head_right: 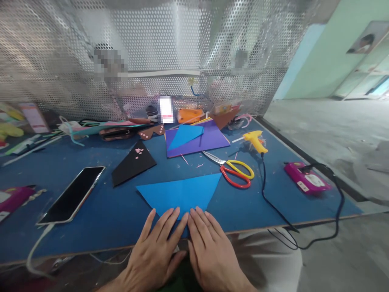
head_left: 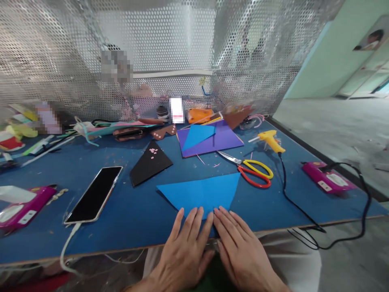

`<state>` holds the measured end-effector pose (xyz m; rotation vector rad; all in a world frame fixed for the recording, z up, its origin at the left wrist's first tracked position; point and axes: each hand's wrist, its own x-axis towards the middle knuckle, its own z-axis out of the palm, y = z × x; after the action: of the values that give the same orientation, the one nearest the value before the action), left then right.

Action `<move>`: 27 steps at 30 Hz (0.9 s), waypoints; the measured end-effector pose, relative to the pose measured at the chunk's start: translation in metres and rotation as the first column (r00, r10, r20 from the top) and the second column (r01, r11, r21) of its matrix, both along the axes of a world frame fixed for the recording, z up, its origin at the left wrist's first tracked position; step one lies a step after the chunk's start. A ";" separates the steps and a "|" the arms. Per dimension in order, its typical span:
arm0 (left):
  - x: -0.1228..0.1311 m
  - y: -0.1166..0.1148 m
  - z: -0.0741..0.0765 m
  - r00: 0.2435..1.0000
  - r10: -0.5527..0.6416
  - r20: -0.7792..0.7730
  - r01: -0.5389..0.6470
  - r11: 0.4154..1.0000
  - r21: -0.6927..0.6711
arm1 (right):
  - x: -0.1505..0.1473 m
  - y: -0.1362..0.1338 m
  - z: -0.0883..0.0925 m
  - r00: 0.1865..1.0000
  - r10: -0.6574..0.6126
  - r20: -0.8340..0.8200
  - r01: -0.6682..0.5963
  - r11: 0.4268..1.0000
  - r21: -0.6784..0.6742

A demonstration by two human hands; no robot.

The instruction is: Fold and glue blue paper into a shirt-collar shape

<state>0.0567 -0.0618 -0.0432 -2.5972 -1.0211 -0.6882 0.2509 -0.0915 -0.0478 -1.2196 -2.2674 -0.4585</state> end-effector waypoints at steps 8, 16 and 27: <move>0.007 0.002 0.005 1.000 -0.009 -0.028 0.011 0.997 0.076 | 0.004 -0.002 -0.009 0.998 -0.057 0.023 0.056 0.997 0.055; -0.009 -0.003 0.008 0.993 0.041 0.107 -0.044 0.999 0.024 | 0.001 -0.006 -0.004 0.997 -0.068 -0.039 0.068 0.998 -0.006; -0.022 -0.016 0.014 0.984 0.066 0.165 -0.065 0.998 -0.011 | -0.001 -0.006 -0.007 0.995 -0.083 -0.061 0.082 0.996 -0.019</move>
<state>0.0346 -0.0776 -0.0294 -2.5322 -1.1518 -0.8972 0.2501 -0.0972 -0.0549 -1.3219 -2.1797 -0.4270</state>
